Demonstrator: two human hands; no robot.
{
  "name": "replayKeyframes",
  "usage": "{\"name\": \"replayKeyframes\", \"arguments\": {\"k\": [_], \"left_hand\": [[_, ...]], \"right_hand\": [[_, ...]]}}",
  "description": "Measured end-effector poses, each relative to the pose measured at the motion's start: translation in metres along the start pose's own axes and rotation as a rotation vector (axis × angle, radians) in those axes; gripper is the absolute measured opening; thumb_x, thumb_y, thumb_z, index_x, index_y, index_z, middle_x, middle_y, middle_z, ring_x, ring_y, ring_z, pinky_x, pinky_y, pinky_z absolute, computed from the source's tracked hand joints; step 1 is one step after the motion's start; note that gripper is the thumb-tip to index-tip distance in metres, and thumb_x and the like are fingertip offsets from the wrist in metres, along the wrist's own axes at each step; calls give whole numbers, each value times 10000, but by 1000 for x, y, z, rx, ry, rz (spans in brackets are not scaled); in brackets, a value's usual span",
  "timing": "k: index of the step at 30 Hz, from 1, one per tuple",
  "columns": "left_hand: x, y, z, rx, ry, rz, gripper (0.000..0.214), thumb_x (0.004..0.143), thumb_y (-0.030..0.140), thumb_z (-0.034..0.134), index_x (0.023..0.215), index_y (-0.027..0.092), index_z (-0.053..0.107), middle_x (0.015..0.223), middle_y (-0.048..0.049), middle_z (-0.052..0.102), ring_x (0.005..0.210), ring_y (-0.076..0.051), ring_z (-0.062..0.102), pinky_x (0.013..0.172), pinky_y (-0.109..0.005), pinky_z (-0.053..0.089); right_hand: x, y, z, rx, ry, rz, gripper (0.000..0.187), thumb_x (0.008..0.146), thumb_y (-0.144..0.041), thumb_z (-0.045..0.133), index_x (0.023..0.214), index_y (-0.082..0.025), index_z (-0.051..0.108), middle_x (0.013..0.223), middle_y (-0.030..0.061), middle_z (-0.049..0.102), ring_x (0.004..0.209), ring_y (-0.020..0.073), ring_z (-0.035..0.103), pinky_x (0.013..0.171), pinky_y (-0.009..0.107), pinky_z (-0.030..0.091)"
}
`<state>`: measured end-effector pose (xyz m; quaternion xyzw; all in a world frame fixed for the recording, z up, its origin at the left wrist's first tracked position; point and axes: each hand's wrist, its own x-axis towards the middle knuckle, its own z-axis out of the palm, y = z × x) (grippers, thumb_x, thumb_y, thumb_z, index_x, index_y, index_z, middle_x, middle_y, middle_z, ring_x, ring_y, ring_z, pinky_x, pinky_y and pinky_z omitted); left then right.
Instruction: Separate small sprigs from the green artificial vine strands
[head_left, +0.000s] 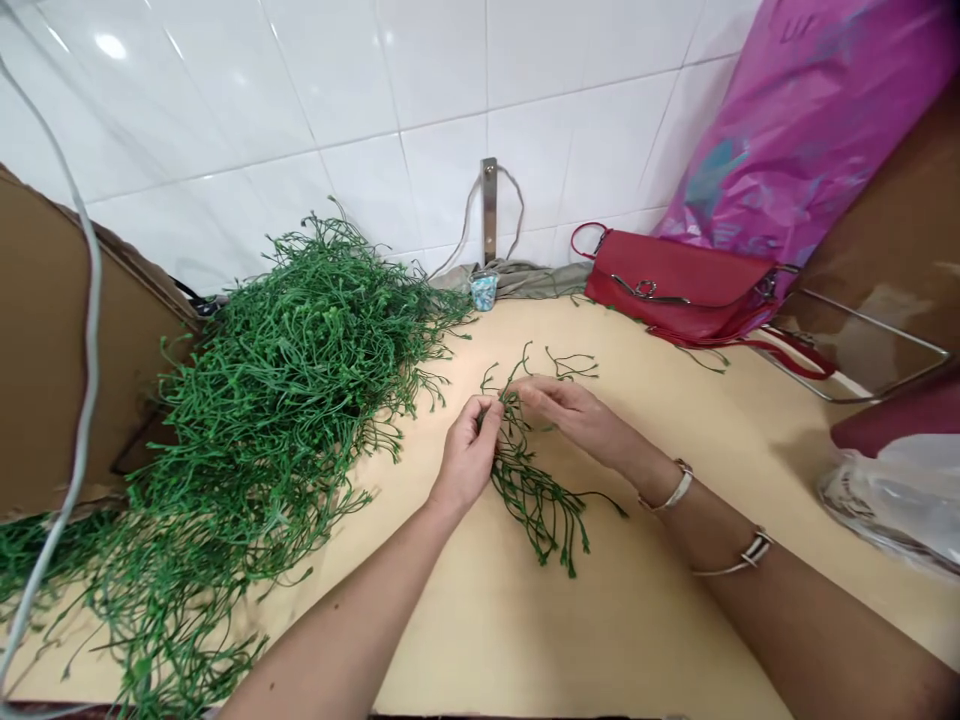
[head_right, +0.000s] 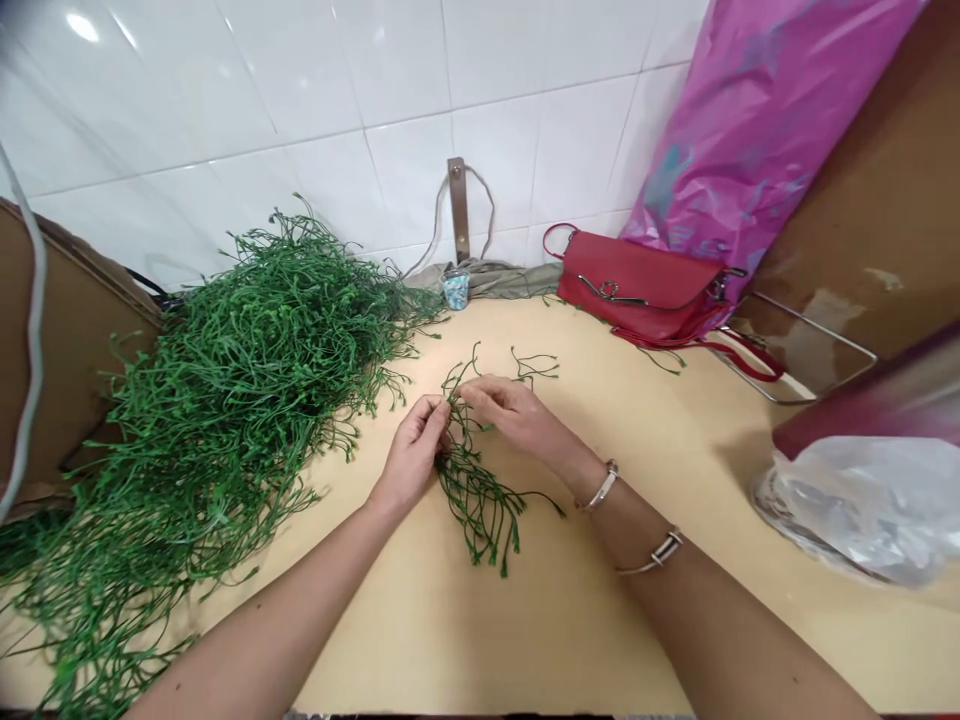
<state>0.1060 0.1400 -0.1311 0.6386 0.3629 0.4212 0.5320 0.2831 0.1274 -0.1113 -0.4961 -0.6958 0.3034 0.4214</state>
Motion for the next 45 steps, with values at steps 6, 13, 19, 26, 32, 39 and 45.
{"name": "replayKeyframes", "arguments": {"k": [6,13,19,26,32,39,45], "left_hand": [[0,-5,0,-3,60,25,387,968,532,542,890,153,526,702,22,399,638,-101,368,594,-241,323],[2,0,0,-18,101,-26,436,947,550,563,1074,134,593,741,14,432,655,-100,380,600,-243,319],[-2,7,-2,-37,71,-44,489,823,427,696,1157,118,515,761,19,466,696,-103,415,649,-235,347],[-6,5,-7,2,86,-43,463,828,448,676,1103,79,632,756,-2,521,688,-102,445,660,-234,353],[-11,10,-12,133,70,1,367,910,461,612,870,105,689,876,-70,654,852,-151,561,809,-261,407],[-12,3,-12,179,111,24,356,954,462,589,911,136,725,799,-41,583,742,-125,479,763,-258,380],[-7,-4,-10,95,159,17,490,939,600,565,935,129,697,641,2,423,622,-115,361,635,-248,318]], "right_hand": [[-1,5,-2,70,-52,64,565,872,-609,519,907,-56,629,811,52,570,708,30,468,648,134,389],[-4,7,-10,151,-68,127,619,841,-659,516,982,-58,554,874,70,570,770,47,532,727,160,472],[-2,15,-5,6,-10,67,486,864,-536,484,982,-69,550,818,69,551,704,59,479,657,189,424],[-3,4,11,-438,109,-135,253,948,-170,369,946,-76,605,982,107,539,952,137,411,923,292,293],[-1,-1,9,-676,87,-183,218,960,-177,434,873,-84,610,872,110,539,855,163,322,807,322,166],[9,16,8,-753,97,-149,147,896,-78,473,829,-88,604,844,85,565,774,135,331,776,310,159],[3,57,-36,-768,404,-22,226,903,-93,388,717,-67,514,654,111,450,653,121,200,703,282,104]]}}
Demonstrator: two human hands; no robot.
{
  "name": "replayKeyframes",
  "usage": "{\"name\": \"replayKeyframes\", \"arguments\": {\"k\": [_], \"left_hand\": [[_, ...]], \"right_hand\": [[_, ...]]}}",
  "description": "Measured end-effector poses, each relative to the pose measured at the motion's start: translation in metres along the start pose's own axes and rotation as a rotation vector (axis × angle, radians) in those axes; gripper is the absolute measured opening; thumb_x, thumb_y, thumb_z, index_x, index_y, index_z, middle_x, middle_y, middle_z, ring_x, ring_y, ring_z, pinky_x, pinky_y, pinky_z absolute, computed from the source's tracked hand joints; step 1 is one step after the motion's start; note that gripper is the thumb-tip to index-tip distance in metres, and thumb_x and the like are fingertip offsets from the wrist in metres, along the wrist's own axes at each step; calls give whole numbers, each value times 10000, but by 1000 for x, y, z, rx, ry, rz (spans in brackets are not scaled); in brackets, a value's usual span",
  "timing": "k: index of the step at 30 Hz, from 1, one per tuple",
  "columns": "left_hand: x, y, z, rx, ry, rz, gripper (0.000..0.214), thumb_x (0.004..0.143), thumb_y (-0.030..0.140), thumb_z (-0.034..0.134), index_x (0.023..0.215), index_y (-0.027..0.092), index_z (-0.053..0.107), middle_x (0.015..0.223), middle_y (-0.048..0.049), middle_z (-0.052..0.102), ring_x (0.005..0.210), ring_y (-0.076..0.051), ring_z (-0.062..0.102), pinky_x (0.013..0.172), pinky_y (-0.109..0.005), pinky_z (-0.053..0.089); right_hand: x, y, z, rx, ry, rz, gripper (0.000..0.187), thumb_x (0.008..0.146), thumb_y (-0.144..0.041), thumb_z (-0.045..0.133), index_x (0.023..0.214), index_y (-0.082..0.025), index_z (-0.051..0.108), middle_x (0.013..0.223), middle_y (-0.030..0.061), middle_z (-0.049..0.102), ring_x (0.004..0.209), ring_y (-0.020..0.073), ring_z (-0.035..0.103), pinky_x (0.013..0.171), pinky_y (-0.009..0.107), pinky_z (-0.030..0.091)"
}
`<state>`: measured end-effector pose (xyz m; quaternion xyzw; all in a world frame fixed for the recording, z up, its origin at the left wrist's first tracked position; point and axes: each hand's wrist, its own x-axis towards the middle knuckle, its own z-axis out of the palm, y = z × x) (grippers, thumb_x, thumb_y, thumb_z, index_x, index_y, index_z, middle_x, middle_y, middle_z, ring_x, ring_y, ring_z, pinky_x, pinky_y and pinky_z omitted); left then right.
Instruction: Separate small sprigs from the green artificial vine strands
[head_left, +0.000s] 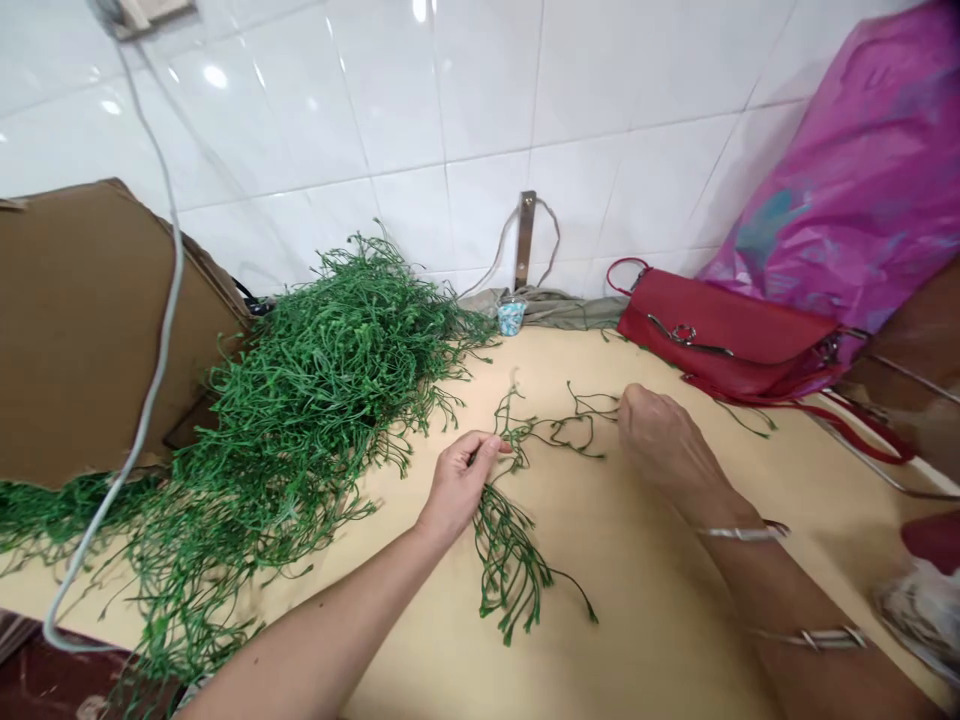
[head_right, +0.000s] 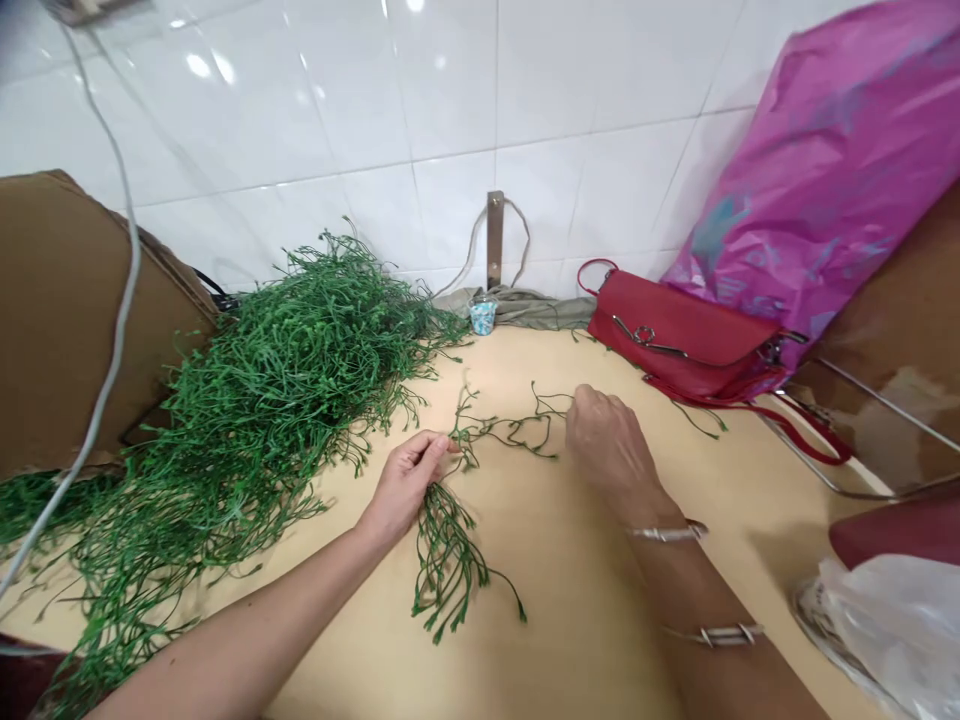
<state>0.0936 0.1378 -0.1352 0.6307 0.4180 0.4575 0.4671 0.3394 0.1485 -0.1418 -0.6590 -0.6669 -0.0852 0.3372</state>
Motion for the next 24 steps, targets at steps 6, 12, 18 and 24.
{"name": "replayKeyframes", "arguments": {"k": [6,12,18,24], "left_hand": [[9,-3,5,-55,-2,51,566,920,678,547,936,125,663,686,-3,432,645,-111,370,623,-245,309],[12,-5,9,-112,-33,99,508,946,620,529,937,124,639,687,4,413,673,-117,385,660,-250,332],[12,3,10,-119,-77,82,428,925,548,562,861,125,567,718,6,415,690,-111,361,662,-253,323],[13,2,11,-78,-83,70,360,865,462,650,795,124,550,723,7,421,704,-103,356,651,-244,299]], "right_hand": [[4,-35,4,176,140,-102,407,1013,-309,343,1255,-174,642,1312,25,559,1233,192,427,1040,348,248],[3,-48,0,499,-50,-204,537,1035,-573,348,1037,-177,711,1111,6,644,1103,82,565,1015,268,382],[1,-44,6,704,-245,-177,543,939,-639,510,986,-133,704,1205,64,617,1132,88,601,986,234,494],[0,-47,-2,758,-358,-101,537,875,-612,590,869,-78,655,1175,111,608,1095,112,608,969,231,504]]}}
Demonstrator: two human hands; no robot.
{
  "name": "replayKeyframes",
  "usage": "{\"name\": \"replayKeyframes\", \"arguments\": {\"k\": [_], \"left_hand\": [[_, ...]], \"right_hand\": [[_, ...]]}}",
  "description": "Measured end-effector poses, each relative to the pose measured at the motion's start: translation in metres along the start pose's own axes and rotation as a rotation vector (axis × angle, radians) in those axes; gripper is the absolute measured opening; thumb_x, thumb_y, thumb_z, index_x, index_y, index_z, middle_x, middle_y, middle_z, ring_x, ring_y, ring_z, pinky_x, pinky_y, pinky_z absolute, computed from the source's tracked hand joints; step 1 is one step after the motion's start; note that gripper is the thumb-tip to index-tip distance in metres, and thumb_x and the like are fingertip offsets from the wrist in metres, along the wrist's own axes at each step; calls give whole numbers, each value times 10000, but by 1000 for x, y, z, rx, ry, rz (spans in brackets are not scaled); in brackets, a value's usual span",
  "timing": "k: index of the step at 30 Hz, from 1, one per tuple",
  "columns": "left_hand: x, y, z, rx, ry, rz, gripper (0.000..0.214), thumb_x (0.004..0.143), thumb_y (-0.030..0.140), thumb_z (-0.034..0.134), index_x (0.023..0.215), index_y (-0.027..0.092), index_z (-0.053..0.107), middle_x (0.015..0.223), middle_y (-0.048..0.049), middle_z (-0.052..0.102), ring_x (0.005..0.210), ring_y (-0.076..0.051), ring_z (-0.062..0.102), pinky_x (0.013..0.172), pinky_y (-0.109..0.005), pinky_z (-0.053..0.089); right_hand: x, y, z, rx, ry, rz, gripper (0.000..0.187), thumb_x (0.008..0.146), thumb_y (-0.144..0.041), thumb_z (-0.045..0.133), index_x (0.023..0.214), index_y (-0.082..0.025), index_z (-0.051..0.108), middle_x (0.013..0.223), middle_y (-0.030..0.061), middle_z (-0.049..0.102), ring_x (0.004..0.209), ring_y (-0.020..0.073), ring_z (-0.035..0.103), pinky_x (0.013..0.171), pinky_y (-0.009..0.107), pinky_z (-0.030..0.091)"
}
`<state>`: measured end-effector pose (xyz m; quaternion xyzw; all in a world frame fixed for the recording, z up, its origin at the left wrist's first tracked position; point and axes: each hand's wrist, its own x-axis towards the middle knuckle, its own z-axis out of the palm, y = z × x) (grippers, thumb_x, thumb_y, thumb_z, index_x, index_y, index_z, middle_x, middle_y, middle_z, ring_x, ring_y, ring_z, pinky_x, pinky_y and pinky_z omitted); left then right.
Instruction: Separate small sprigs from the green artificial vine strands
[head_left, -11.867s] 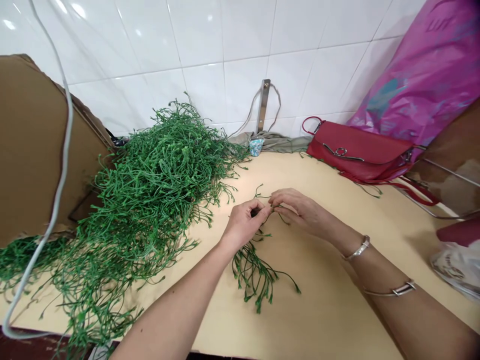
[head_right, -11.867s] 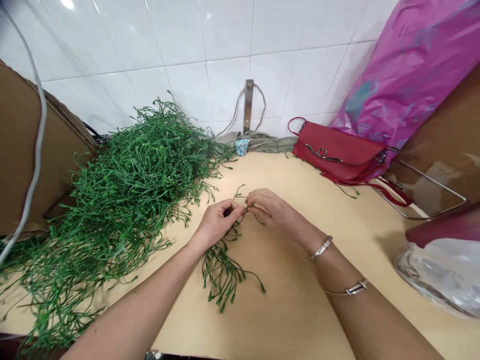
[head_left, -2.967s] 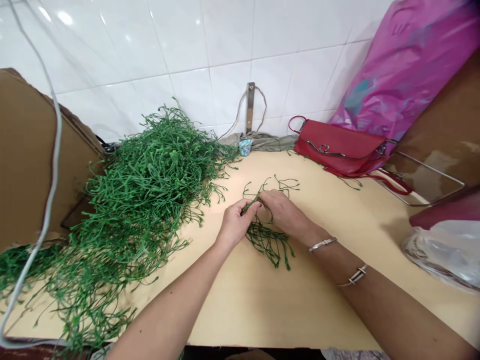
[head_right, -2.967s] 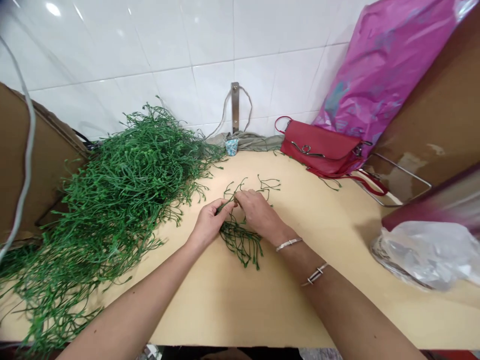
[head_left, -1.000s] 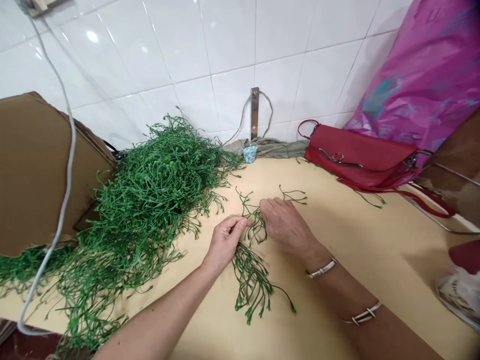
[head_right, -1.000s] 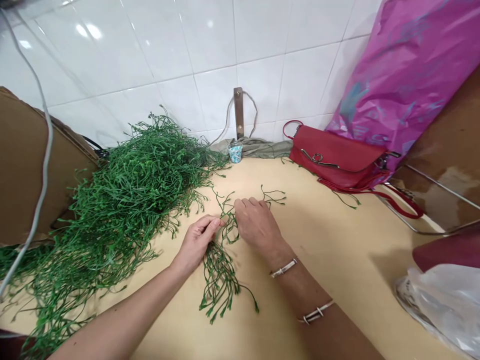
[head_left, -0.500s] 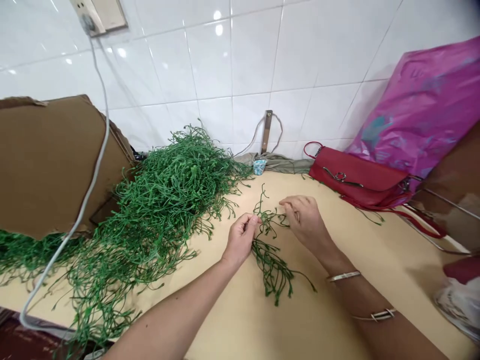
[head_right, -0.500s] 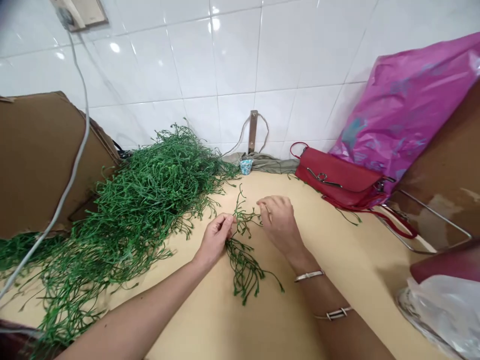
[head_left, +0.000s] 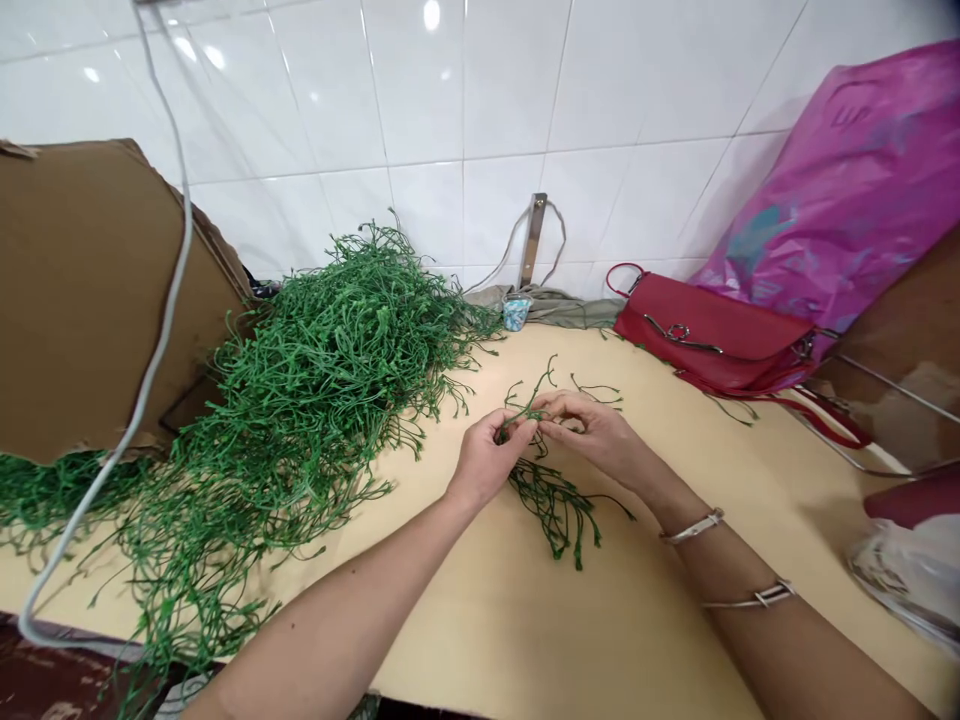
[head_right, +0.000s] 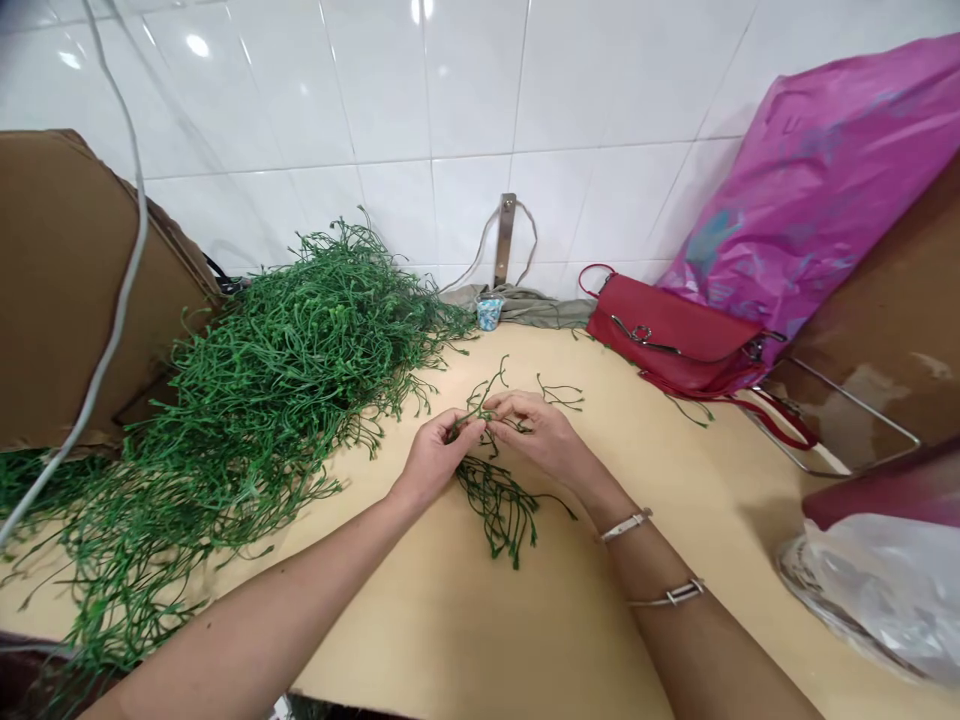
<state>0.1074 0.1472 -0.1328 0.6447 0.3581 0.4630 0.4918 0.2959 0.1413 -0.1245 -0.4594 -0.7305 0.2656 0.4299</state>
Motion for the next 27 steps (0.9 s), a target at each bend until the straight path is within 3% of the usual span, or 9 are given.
{"name": "replayKeyframes", "arguments": {"k": [2,5,8,14,22,27], "left_hand": [[0,-1,-1,-9,-16,9,332,878,441,619,813,122,556,728,7,416,705,-102,354,654,-241,304],[0,-3,-2,-40,-53,19,360,882,463,608,790,130,508,733,7,395,707,-100,349,654,-236,306],[1,-5,-2,-61,-74,34,383,875,480,613,777,129,495,747,1,402,728,-104,355,669,-235,312],[1,-5,-2,-67,-101,33,393,891,503,589,855,112,578,778,-16,485,745,-116,400,695,-244,344],[-4,3,-3,-57,-121,-20,351,929,473,529,829,137,532,711,12,382,682,-106,336,649,-245,309],[-9,9,-3,-25,-185,-64,410,918,525,561,789,137,530,727,3,415,695,-110,356,645,-249,301]], "right_hand": [[-1,-1,0,16,-4,28,554,864,-620,591,853,-68,627,1164,122,605,1101,120,606,975,238,502],[-1,-1,2,32,-19,51,594,878,-632,550,1069,-73,621,1157,127,603,1037,110,615,929,243,519],[1,-1,5,13,-60,36,616,884,-613,533,1202,-94,627,1251,115,574,1133,120,593,1007,257,505],[-3,-1,-1,-64,-65,-19,566,877,-624,511,1032,-96,644,1198,98,588,1111,122,578,969,249,476],[-8,-10,4,-145,-101,-11,435,980,-459,350,1007,-97,589,855,48,579,753,44,504,701,157,410],[-10,-10,8,-223,-101,6,341,967,-320,350,966,-98,609,813,40,579,699,43,458,678,160,342]]}}
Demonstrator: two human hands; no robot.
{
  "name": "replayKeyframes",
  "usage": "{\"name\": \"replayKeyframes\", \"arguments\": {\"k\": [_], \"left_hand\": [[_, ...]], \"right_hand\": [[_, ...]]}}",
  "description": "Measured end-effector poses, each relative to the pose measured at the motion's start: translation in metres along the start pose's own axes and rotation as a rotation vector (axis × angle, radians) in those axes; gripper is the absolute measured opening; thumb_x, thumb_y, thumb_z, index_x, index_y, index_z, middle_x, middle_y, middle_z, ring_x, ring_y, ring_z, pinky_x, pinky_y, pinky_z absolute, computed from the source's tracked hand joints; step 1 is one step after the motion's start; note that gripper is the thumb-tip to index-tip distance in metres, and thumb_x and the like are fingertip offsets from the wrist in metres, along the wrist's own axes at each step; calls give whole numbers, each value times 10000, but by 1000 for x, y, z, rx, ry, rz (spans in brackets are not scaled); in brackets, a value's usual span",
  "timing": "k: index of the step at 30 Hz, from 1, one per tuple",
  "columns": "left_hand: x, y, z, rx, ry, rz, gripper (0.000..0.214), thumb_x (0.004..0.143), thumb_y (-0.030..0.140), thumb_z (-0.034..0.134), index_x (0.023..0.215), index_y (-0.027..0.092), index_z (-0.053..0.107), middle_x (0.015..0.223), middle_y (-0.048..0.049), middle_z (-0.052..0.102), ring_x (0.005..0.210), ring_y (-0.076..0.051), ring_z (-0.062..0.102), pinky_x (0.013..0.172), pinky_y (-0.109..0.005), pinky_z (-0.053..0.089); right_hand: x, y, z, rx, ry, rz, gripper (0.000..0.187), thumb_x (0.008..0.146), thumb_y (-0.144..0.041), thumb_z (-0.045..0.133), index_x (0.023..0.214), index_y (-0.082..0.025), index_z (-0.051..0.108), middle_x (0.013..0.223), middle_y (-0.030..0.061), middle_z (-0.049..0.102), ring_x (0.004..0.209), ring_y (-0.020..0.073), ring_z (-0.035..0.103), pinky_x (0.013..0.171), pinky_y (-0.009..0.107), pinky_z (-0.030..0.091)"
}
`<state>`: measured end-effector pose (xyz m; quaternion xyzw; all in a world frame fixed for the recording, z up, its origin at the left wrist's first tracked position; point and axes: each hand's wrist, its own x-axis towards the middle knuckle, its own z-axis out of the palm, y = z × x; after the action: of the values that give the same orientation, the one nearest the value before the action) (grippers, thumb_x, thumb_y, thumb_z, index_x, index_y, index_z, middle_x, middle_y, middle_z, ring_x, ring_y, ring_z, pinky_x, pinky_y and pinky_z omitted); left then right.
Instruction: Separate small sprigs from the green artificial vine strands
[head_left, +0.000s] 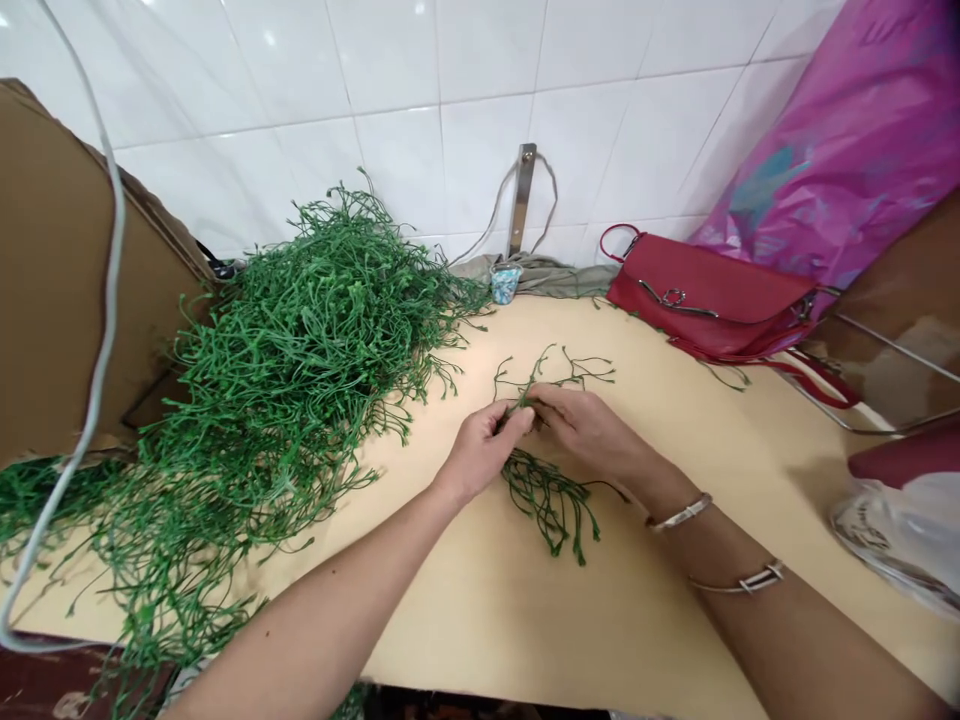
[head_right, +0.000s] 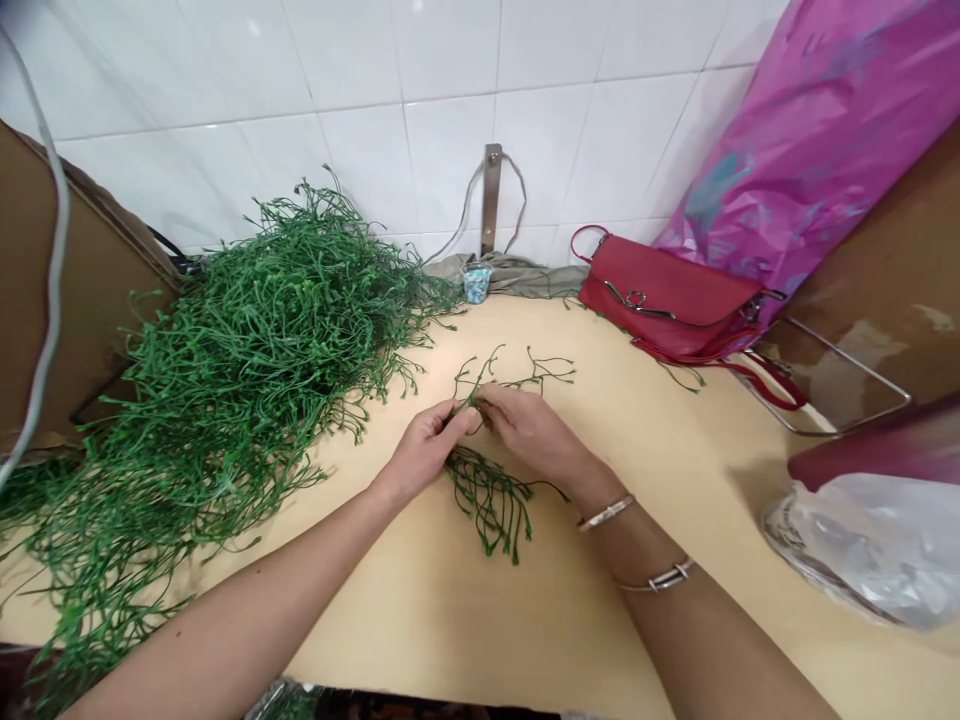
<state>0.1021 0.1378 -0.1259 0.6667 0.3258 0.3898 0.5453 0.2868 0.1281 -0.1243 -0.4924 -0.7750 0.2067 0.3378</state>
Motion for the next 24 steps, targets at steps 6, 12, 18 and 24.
{"name": "replayKeyframes", "arguments": {"k": [6,12,18,24], "left_hand": [[1,-5,-4,20,54,-23,418,974,503,514,753,152,460,701,11,367,682,-110,335,644,-256,278],[-4,-3,-5,-14,89,-38,417,964,506,528,760,144,499,714,1,414,671,-106,366,649,-260,288],[-2,3,-1,-173,102,-73,461,908,590,549,823,139,508,827,-13,477,616,-73,307,601,-247,262],[-1,7,0,-246,111,-94,426,860,554,605,822,145,494,796,-18,454,660,-93,351,602,-241,284]], "right_hand": [[11,7,17,-118,117,27,282,930,-185,387,999,-106,649,890,61,613,815,82,491,787,197,322],[6,36,-7,-89,396,197,344,976,-310,364,900,-87,613,847,69,625,713,74,537,678,188,349],[14,25,4,-45,485,78,495,967,-428,390,1261,-126,650,1298,71,578,1257,168,531,1149,345,383],[4,-7,3,152,286,49,551,1023,-522,323,1274,-158,652,1379,33,533,1379,89,466,1247,258,364]]}}
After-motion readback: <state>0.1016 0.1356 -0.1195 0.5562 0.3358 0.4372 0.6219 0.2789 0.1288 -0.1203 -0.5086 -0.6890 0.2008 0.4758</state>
